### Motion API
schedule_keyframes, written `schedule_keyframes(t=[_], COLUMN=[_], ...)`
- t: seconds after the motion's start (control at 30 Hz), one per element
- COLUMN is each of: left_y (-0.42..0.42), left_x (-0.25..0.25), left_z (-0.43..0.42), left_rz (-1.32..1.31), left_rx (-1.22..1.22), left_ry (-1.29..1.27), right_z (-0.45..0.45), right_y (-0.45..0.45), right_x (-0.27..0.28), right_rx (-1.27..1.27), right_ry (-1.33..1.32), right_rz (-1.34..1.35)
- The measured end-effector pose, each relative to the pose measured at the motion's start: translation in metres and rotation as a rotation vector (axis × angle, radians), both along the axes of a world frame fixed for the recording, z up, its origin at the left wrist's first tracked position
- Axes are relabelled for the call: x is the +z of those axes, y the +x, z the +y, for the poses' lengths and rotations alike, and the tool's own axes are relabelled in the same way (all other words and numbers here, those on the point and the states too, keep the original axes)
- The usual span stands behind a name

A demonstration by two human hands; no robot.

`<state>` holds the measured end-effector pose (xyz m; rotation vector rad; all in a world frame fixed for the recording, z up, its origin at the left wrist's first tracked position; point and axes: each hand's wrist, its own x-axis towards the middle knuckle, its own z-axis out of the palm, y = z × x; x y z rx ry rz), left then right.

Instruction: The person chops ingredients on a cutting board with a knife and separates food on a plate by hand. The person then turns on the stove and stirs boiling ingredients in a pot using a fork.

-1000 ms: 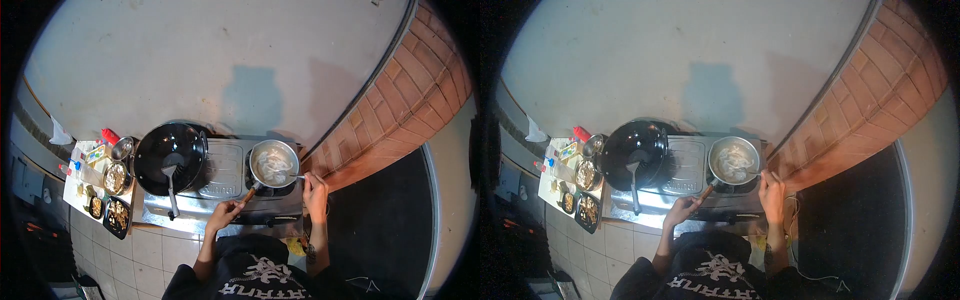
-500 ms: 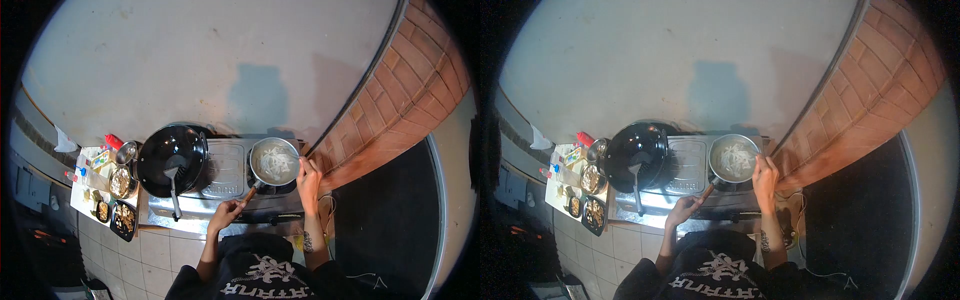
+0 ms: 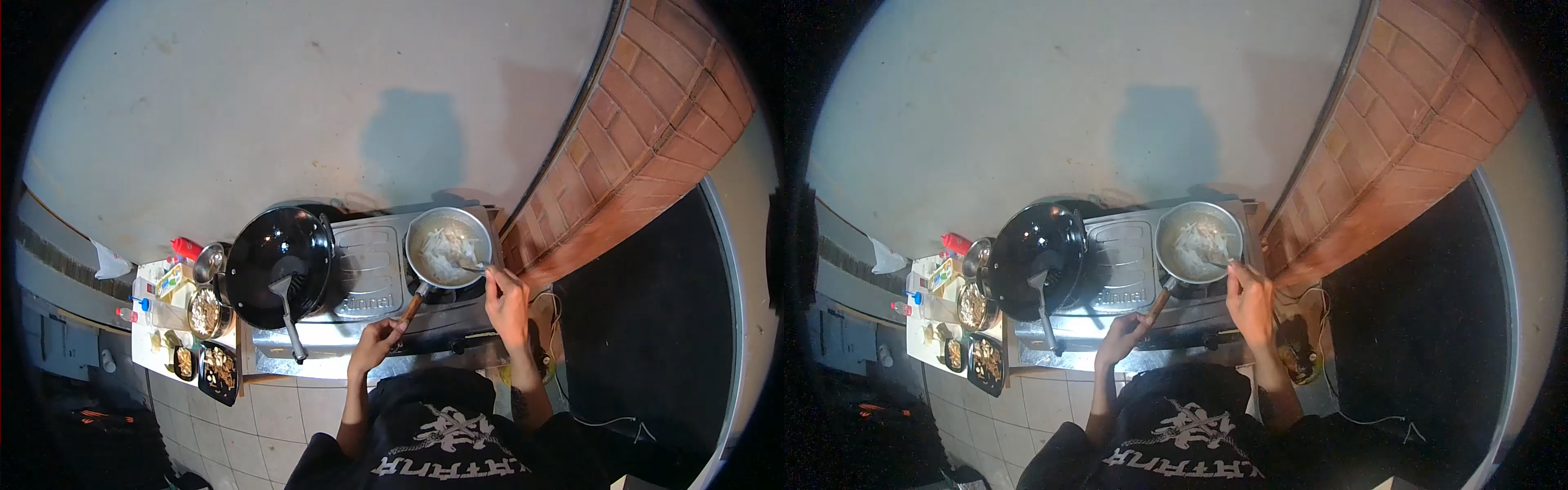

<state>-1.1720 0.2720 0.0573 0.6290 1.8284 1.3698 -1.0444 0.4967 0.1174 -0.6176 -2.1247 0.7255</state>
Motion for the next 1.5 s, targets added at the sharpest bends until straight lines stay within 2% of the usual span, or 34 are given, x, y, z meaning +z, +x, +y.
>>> schedule_keyframes(t=[0.2,0.33,0.47,0.57,0.63,0.73,0.8,0.87,0.93,1.07,1.27,1.33,1.43,1.5], left_y=[0.001,0.003,0.005,0.006,0.003,0.003,0.002,0.002,0.001,0.002,0.001,0.001,0.001,0.0], left_x=[-0.012,-0.004,-0.002,-0.004,-0.007,-0.015,-0.014,-0.012,-0.009,0.002,-0.004,0.007,-0.01,-0.012], left_z=[-0.002,-0.001,-0.001,-0.002,-0.001,-0.001,0.0,0.001,0.002,0.003,0.002,0.001,0.001,0.0], left_rz=[0.033,0.023,-0.002,-0.016,0.107,0.057,0.061,0.067,-0.038,-0.005,0.039,0.051,0.096,0.108], left_rx=[0.023,0.05,0.078,0.08,0.06,0.068,0.058,0.037,0.054,0.034,0.028,0.014,0.025,0.016], left_ry=[0.06,0.005,0.017,0.026,-0.009,0.026,0.032,0.032,0.012,-0.007,0.012,-0.133,0.015,0.013], right_z=[-0.005,0.006,0.024,0.027,0.027,0.02,0.015,0.007,-0.003,-0.007,0.011,0.016,0.021,0.024], right_y=[-0.02,-0.031,-0.032,-0.02,-0.009,0.007,0.015,0.014,0.009,-0.009,-0.027,-0.024,-0.012,-0.002], right_x=[-0.005,-0.001,-0.001,0.009,0.012,0.017,0.017,0.01,0.007,-0.006,-0.014,-0.01,-0.004,0.0], right_rx=[0.087,0.09,0.058,-0.005,-0.012,-0.037,-0.01,0.002,0.077,0.071,0.008,-0.031,-0.069,-0.078], right_ry=[-0.019,0.024,0.16,0.15,0.142,0.114,0.001,-0.004,0.005,-0.048,0.013,0.07,0.077,0.078], right_rz=[0.025,-0.051,0.01,-0.052,-0.066,-0.12,-0.194,-0.129,-0.029,-0.013,0.042,0.055,0.03,0.02])
